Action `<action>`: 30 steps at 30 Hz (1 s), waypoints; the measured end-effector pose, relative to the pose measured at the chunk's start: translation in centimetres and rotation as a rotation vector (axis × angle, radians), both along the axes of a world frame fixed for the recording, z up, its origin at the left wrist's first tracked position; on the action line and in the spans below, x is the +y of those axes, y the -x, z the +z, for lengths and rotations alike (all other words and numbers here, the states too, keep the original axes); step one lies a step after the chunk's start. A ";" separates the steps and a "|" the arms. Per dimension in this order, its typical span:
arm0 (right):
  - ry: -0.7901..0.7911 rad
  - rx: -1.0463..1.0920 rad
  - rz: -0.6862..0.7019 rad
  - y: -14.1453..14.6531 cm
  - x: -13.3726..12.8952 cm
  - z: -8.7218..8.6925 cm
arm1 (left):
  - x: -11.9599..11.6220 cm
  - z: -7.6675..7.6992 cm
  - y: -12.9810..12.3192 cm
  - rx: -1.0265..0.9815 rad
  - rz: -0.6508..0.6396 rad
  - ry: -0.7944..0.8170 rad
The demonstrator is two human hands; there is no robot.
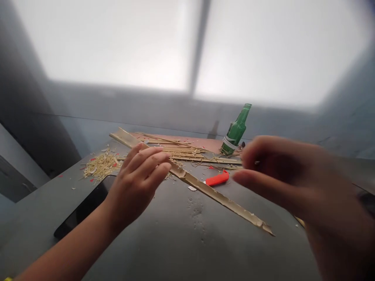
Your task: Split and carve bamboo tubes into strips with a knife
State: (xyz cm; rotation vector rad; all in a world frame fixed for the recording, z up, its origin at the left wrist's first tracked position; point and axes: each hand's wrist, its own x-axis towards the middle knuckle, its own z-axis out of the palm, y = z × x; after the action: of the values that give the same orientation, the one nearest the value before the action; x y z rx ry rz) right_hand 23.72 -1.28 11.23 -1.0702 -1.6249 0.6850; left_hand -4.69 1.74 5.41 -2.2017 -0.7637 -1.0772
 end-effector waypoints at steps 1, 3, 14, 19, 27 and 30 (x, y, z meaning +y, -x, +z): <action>-0.001 -0.139 0.023 1.4 0.7 1.2 | 0.4 0.5 0.1 -0.013 -0.020 -0.006; 0.067 -0.237 0.066 2.8 1.8 1.3 | 1.2 1.4 0.2 -0.038 -0.067 -0.020; 0.444 -0.019 0.281 4.2 4.2 -2.1 | 4.0 3.9 -2.3 -0.328 -0.052 0.145; 0.342 0.196 0.114 5.1 4.1 -2.7 | 1.4 2.8 -5.1 -0.580 -0.107 0.672; 0.204 0.342 0.015 6.0 3.7 -3.1 | -0.6 1.5 -7.5 -0.446 -0.154 1.322; 0.230 0.282 0.045 5.8 2.9 -3.8 | 0.5 1.5 -6.7 -0.415 -0.084 1.269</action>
State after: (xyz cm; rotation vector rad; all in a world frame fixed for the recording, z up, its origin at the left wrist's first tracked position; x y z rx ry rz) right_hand 17.87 1.63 7.45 -1.0476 -1.3531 1.0248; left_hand 2.00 2.25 6.95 -3.0180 -1.9555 -1.2836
